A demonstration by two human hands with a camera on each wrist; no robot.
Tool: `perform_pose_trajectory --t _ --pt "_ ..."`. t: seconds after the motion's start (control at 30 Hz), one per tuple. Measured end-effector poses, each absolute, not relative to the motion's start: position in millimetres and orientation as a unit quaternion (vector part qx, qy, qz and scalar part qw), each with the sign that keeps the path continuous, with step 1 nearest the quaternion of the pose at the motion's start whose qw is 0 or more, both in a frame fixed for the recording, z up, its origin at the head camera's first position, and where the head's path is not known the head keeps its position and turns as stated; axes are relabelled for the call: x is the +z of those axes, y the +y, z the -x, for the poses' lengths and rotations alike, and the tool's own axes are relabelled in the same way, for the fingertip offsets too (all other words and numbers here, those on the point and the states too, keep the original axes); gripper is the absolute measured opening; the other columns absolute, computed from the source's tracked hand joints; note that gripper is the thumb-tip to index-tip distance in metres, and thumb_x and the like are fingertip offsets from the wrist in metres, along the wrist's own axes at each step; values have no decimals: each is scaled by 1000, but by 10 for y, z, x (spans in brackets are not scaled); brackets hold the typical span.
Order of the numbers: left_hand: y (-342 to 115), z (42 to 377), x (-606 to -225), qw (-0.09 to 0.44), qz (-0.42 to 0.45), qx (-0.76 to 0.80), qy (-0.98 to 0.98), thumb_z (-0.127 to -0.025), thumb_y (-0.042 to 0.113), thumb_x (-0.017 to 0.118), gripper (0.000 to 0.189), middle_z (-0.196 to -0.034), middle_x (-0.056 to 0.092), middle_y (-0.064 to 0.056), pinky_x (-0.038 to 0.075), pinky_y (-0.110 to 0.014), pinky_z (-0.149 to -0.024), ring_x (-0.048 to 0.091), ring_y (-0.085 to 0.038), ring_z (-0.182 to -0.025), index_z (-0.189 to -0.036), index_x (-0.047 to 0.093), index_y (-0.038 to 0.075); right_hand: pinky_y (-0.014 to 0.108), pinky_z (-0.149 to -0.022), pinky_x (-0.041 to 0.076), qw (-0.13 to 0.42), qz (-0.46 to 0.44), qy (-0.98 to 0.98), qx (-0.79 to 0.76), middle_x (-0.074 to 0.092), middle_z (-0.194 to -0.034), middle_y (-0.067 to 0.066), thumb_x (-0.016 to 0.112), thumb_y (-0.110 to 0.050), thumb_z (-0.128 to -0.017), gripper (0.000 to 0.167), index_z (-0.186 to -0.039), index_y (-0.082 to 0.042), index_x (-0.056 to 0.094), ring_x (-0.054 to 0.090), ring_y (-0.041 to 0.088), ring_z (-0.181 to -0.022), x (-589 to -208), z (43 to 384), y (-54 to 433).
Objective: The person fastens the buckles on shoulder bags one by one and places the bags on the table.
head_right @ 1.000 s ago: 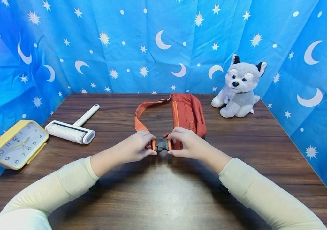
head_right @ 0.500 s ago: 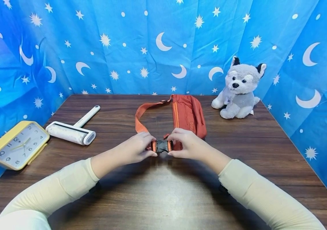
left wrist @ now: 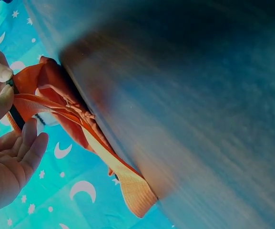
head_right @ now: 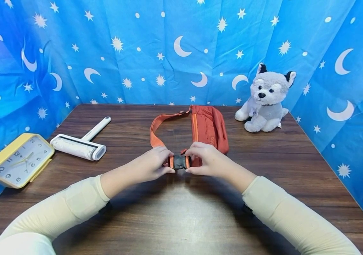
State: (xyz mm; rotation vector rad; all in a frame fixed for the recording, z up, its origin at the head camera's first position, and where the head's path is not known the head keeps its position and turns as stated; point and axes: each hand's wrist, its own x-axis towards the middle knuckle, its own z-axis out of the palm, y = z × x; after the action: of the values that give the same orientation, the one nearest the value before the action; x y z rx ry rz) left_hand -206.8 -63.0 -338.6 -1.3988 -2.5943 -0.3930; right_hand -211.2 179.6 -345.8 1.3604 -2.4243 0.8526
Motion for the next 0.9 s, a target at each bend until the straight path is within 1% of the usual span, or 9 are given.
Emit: perform_pose_trajectory --t 0.37,0.6,0.73,0.9 --pt "-640 2061 -3375 77 461 -122 -876 -82 29 74 44 -90 57 -7 45 -29 -71 50 -17 -79 -109 59 -3 34 -64 50 110 -452 -837 289 59 -94 2 80 -16 -73 34 -102 -4 66 58 15 -76 -3452 2090 1774" --pt "-639 2058 -3356 67 447 -121 -884 -82 30 74 45 -91 56 -6 46 -28 -71 50 -16 -79 -110 59 -1 34 -67 50 105 -427 -852 284 60 -95 1 81 -19 -73 36 -102 -4 66 60 13 -79 -3439 2073 1750" --pt "-638 2072 -3363 81 455 -111 -880 -82 31 73 43 -89 56 -6 45 -28 -71 50 -16 -79 -108 59 -1 32 -69 50 113 -420 -857 276 60 -93 1 82 -21 -71 38 -101 -4 66 60 14 -79 -3434 2071 1739" --pt "-638 2091 -3375 102 467 -101 -872 -82 30 74 40 -86 55 -5 44 -29 -69 49 -16 -76 -103 60 -1 30 -67 48 122 -409 -863 269 60 -90 1 83 -23 -69 40 -100 -5 66 58 16 -78 -3443 2077 1723"
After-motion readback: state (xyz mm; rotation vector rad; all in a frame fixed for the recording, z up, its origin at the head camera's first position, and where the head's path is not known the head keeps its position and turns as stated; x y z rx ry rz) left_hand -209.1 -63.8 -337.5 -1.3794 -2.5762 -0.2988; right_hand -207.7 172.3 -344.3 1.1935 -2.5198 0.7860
